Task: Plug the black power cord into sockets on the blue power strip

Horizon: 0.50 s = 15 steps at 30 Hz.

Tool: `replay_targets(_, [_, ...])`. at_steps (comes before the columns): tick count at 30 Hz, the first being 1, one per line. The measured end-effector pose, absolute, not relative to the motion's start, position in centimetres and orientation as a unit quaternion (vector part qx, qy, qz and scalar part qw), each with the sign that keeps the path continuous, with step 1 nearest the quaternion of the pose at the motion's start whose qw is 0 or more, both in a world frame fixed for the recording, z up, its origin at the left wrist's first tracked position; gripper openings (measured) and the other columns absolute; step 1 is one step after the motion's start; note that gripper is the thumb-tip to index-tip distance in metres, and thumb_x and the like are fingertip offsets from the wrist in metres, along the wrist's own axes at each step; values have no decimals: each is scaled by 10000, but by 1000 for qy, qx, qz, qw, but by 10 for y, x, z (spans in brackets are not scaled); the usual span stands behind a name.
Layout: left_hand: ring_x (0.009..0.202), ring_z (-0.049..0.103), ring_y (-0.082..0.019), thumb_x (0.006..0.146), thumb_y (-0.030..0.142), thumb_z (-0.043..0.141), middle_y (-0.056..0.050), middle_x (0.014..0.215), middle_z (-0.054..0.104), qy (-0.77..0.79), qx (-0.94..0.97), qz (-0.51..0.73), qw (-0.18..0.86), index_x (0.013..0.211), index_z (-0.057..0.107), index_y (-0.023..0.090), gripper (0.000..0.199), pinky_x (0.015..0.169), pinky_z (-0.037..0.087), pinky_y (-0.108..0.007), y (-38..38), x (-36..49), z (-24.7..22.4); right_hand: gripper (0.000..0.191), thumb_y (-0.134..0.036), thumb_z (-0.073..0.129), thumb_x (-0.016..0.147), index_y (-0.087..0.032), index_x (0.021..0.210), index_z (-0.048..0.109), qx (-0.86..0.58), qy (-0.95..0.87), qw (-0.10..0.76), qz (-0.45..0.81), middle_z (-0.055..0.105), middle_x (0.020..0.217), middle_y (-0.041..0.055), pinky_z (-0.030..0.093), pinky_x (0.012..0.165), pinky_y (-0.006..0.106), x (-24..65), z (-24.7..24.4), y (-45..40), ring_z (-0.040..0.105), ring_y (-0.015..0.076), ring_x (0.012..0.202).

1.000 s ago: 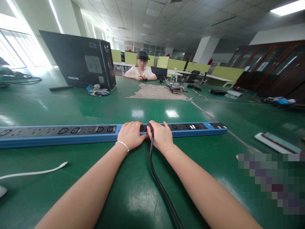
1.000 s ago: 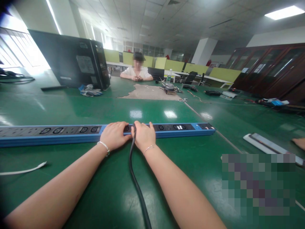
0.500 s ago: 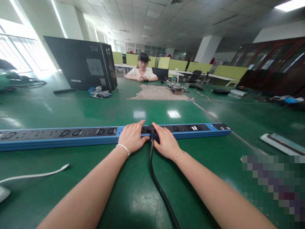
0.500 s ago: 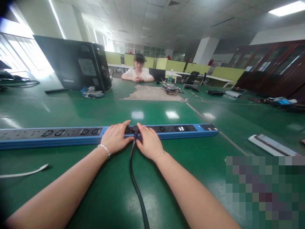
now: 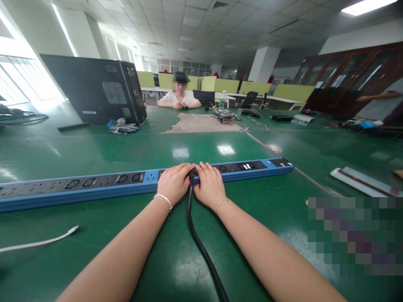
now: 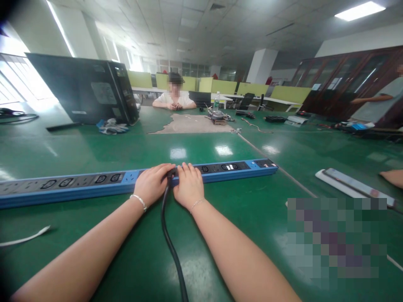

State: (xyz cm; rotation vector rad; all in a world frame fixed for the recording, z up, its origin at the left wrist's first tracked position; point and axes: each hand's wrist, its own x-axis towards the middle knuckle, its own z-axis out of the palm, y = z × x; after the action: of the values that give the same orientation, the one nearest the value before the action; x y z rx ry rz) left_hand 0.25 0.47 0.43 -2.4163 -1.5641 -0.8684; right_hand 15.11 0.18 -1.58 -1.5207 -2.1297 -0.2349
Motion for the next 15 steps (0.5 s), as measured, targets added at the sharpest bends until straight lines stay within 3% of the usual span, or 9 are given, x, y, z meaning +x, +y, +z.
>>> replay_targets(15, [1016,583,-167,828,204,439,1,1114,648,-516,-801,-304,22,1087,587,268,305,929,432,-313,8,6,10,577,-184,491,712,-141,1288,485,-542,-795,264,-65,471,1368,88,211,1067,383,156,-11,5,345,223,1288])
